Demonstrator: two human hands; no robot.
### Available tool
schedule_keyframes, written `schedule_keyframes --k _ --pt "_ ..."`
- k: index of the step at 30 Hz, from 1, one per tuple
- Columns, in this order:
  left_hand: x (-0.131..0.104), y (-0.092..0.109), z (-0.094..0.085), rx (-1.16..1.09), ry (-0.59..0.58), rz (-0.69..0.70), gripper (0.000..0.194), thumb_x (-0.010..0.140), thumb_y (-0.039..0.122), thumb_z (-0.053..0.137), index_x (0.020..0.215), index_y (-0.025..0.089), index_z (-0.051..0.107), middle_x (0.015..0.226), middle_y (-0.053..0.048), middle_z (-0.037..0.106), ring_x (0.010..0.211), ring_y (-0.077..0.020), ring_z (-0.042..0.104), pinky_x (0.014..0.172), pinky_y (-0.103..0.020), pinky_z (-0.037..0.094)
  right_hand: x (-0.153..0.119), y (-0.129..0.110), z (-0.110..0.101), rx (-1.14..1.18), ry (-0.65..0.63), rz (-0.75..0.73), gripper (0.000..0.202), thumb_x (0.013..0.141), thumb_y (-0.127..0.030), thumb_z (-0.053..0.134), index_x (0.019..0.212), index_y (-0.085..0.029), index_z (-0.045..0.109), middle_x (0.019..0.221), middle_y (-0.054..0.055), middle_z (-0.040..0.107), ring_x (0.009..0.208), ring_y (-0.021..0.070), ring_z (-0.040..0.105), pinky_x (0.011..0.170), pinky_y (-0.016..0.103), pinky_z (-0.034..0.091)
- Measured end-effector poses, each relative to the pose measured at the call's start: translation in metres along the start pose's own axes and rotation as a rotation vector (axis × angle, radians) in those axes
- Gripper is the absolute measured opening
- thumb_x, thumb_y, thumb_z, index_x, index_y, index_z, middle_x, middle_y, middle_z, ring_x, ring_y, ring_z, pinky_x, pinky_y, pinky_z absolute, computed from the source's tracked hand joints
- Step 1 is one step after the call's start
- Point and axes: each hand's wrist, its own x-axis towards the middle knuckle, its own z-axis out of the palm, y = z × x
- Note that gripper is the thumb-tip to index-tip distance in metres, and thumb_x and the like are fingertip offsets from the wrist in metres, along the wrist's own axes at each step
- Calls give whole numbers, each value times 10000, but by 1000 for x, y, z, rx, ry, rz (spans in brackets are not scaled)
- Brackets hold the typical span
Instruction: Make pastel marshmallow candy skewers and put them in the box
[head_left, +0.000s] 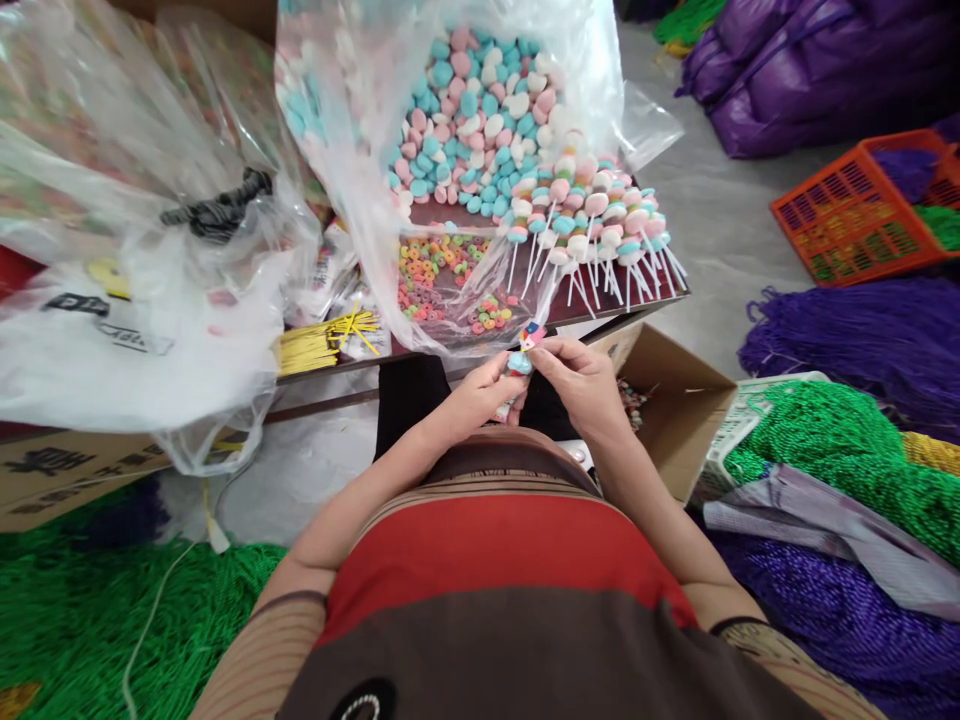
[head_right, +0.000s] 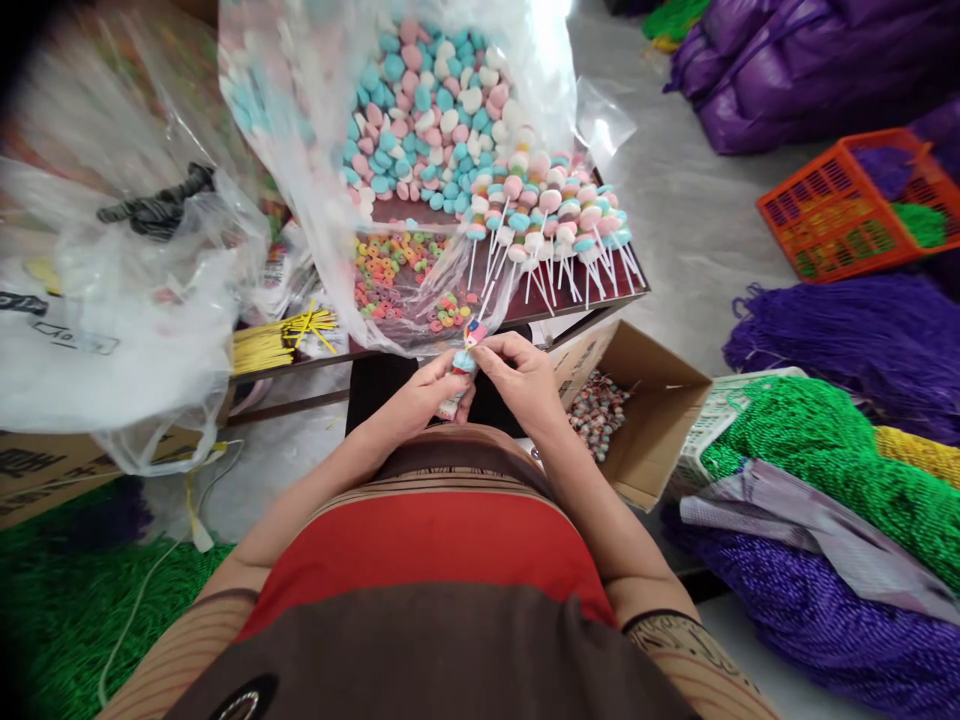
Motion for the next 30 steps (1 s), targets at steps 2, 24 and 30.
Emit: schedule_keyframes --k 2,24,30 --pt "-1 2 -1 180 44 10 143 861 325 534 944 212 504 635 73 559 497 -98 545 553 -245 415 0 -2 0 -98 17 -83 166 844 -393 732 800 -236 762 844 9 701 822 163 625 834 336 501" --pt "6 4 -26 -71 262 245 356 778 531 810 910 211 726 743 17 629 585 -81 530 520 -203 430 -20 -16 -21 -251 59 -401 144 854 -263 726 715 -258 763 730 29 728 644 158 642 609 298 517" --pt "-2 30 -10 611 117 895 170 925 397 686 925 289 817 955 -73 777 959 -196 691 931 -368 555 -18 3 -73 -13 -132 -60 311 770 -515 813 659 -232 748 656 14 671 605 162 597 590 306 486"
